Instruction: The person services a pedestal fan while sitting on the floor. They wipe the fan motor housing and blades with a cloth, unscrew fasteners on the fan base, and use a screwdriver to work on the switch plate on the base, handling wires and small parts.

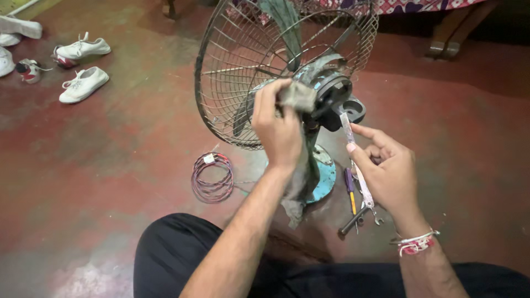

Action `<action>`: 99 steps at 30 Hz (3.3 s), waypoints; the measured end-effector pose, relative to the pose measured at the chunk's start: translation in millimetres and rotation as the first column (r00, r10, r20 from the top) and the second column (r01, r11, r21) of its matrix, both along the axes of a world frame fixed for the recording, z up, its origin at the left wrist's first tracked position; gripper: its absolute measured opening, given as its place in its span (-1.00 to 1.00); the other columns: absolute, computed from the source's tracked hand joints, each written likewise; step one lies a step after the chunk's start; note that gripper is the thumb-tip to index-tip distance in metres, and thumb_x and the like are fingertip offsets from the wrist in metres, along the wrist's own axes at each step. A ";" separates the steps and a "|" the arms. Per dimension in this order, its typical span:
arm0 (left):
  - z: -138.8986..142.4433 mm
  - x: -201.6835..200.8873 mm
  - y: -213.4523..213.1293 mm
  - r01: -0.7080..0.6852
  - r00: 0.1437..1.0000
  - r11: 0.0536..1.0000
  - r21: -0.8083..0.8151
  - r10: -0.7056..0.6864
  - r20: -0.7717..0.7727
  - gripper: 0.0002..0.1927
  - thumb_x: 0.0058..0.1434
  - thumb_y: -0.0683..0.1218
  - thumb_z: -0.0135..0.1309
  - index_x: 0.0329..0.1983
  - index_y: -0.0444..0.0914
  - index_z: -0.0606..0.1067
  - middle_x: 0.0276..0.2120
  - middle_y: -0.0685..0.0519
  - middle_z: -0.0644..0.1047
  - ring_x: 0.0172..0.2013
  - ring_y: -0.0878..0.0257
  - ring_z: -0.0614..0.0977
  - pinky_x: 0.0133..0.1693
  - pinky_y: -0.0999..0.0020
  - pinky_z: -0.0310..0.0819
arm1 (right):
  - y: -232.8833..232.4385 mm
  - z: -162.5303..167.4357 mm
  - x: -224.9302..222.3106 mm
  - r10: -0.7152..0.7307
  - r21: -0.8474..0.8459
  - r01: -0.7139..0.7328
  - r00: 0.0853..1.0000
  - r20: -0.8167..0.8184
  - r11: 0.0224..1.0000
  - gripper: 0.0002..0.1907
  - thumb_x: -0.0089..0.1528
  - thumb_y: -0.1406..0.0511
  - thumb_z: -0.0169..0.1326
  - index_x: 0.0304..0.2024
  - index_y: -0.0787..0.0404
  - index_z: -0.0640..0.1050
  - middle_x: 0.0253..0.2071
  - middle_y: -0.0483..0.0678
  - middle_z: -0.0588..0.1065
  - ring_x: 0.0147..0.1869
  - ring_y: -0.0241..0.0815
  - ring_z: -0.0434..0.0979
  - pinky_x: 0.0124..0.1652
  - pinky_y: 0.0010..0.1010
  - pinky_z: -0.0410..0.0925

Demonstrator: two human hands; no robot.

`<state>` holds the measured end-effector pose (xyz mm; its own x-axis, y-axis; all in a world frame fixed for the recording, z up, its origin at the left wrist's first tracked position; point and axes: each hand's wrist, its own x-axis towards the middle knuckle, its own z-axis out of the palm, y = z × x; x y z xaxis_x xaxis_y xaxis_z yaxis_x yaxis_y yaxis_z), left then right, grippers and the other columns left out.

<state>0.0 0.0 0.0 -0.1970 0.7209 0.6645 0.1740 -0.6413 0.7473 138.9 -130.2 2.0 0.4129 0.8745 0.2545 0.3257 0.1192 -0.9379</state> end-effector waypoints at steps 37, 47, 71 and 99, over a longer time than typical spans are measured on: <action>-50.9 -23.0 -9.4 0.060 0.989 0.997 -0.038 -0.064 -0.134 -0.67 0.11 -0.37 0.09 -0.08 -0.27 0.63 -0.13 -0.07 0.61 -0.07 0.04 0.67 -0.02 0.22 0.56 | 4.2 -16.7 -11.1 0.010 0.034 -0.012 0.998 0.062 0.999 -0.63 0.29 0.40 0.15 0.17 0.28 0.59 -0.41 -0.17 0.56 -0.41 -0.54 0.41 -0.40 -0.65 0.31; -8.5 2.4 -19.1 0.113 0.979 0.968 0.222 -0.071 -0.190 -0.55 0.15 -0.34 0.16 0.13 -0.26 0.55 0.12 -0.15 0.54 0.12 -0.05 0.56 0.17 0.16 0.43 | 5.2 -15.6 -9.8 -0.004 0.011 0.004 1.000 -0.008 1.000 -0.62 0.28 0.40 0.15 0.17 0.26 0.59 -0.41 -0.16 0.56 -0.44 -0.51 0.41 -0.43 -0.65 0.30; -56.5 5.8 -31.5 0.296 0.947 0.951 -0.088 -0.305 -0.101 -0.38 0.23 -0.30 0.04 0.39 -0.16 0.42 -0.12 -0.12 0.59 -0.10 0.03 0.65 0.00 0.21 0.52 | -1.5 8.8 -14.7 -0.171 0.116 0.139 0.920 0.352 0.983 -0.61 0.29 0.47 0.16 0.18 0.19 0.60 -0.32 -0.17 0.58 -0.36 -0.55 0.44 -0.36 -0.65 0.35; -49.5 21.9 -20.0 0.348 0.915 0.897 -0.273 -0.262 0.307 -0.72 0.17 -0.23 0.12 -0.05 -0.33 0.64 -0.41 0.12 0.59 -0.42 0.44 0.50 -0.37 0.48 0.40 | 11.6 33.2 -9.3 -0.270 0.221 0.166 0.730 0.628 0.961 -0.67 0.28 0.39 0.28 0.11 0.16 0.65 -0.47 -0.12 0.54 -0.45 -0.48 0.48 -0.37 -0.58 0.35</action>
